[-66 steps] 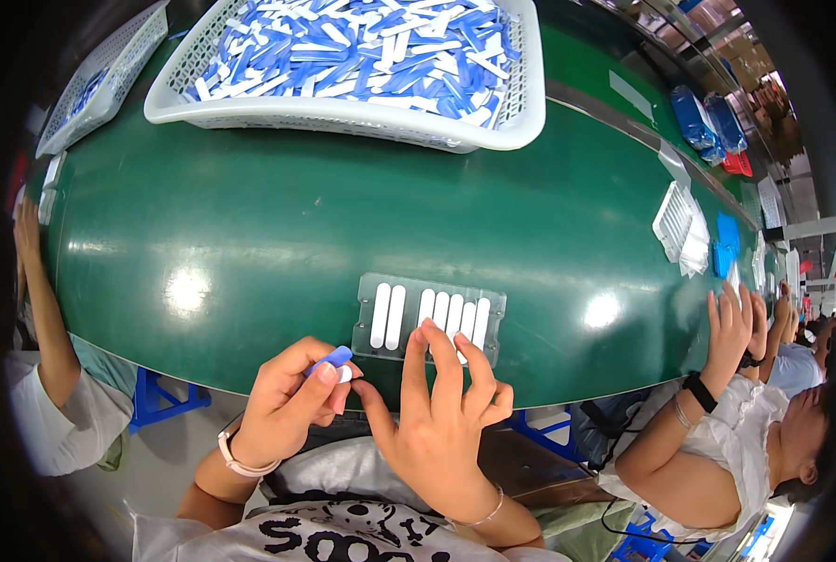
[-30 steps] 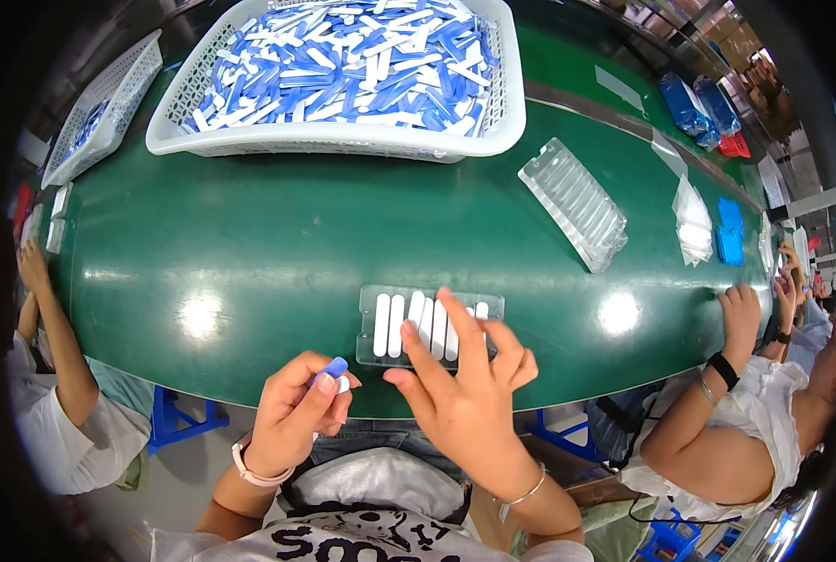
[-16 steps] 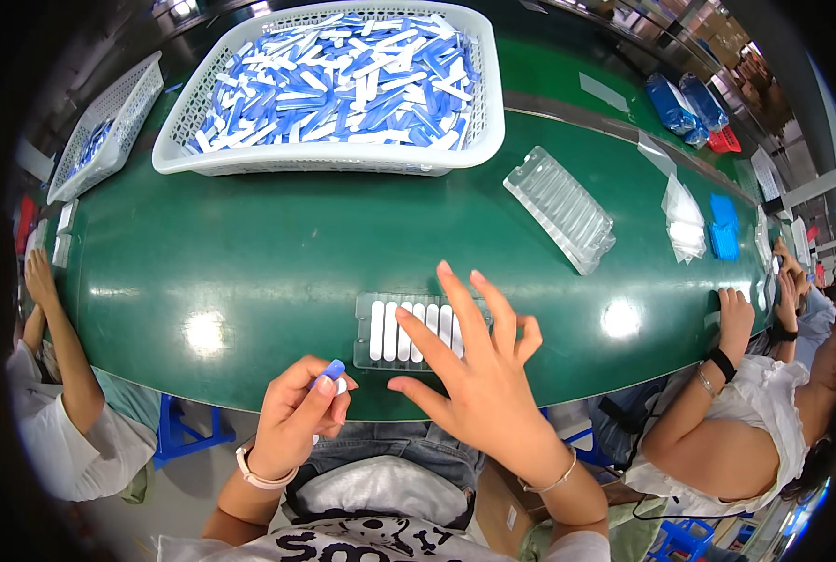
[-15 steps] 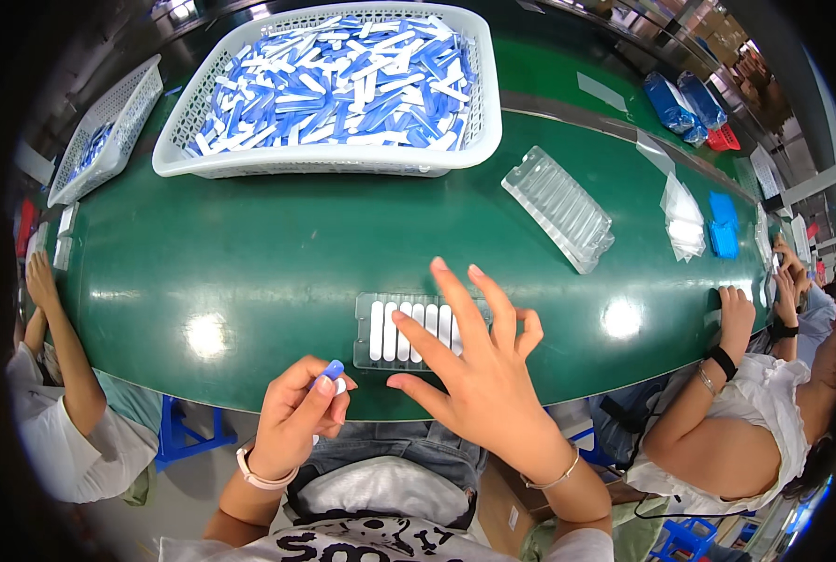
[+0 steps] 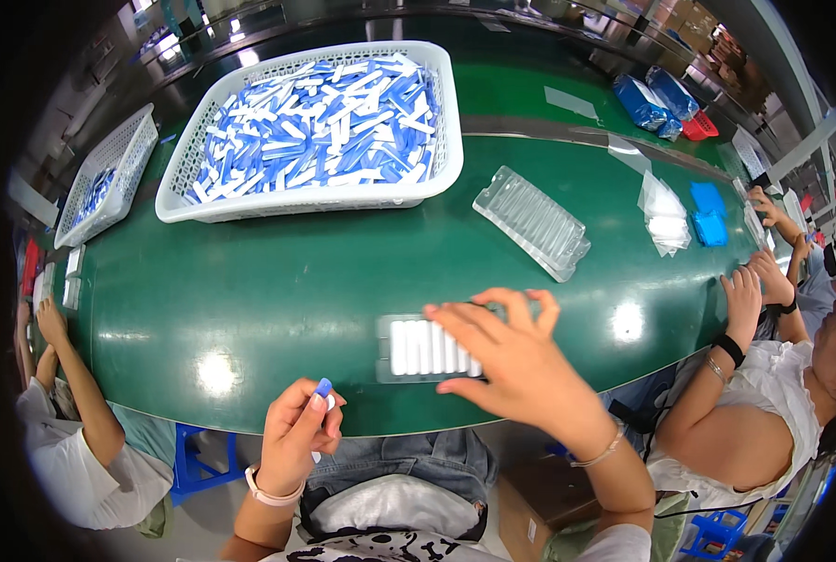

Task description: The person assembles small white plastic components into clear plastic trays by hand on an assembly line.

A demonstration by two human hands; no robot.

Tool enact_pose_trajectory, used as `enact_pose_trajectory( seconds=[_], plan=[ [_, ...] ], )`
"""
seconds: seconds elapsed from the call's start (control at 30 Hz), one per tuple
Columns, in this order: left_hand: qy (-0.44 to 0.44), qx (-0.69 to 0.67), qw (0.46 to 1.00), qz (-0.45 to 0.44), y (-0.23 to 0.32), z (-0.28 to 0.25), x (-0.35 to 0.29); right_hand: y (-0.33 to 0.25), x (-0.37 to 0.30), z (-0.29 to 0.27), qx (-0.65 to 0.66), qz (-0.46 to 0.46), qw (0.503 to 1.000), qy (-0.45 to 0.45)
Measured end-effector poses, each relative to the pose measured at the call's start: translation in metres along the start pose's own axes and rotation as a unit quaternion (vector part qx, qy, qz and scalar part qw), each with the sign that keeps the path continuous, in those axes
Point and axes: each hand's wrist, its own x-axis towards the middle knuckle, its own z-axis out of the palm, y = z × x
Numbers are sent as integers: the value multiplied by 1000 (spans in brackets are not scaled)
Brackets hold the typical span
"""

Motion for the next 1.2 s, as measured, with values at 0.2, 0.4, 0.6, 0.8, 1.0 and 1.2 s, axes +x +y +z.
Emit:
enact_pose_trajectory(
  seconds=[0.2, 0.4, 0.6, 0.8, 1.0, 1.2],
  plan=[
    [-6, -16, 1000, 9, 0, 1, 4, 41, -41, -34, -63, 98, 993, -33],
    [-44, -11, 999, 23, -3, 0, 6, 103, -42, -70, -22, 79, 996, 27],
    [-37, -35, 998, 37, -6, -6, 2, 116, 59, -24, -14, 148, 989, 5],
    [-36, -46, 997, 57, -11, -6, -2, 87, 92, -6, 16, 42, 999, 28],
    [-15, -45, 997, 59, -11, -6, -5, 45, 75, 6, 30, 4, 999, 30],
    [83, -40, 986, 141, -19, 2, -7, -42, 72, 17, 58, 41, 994, 85]
  ],
)
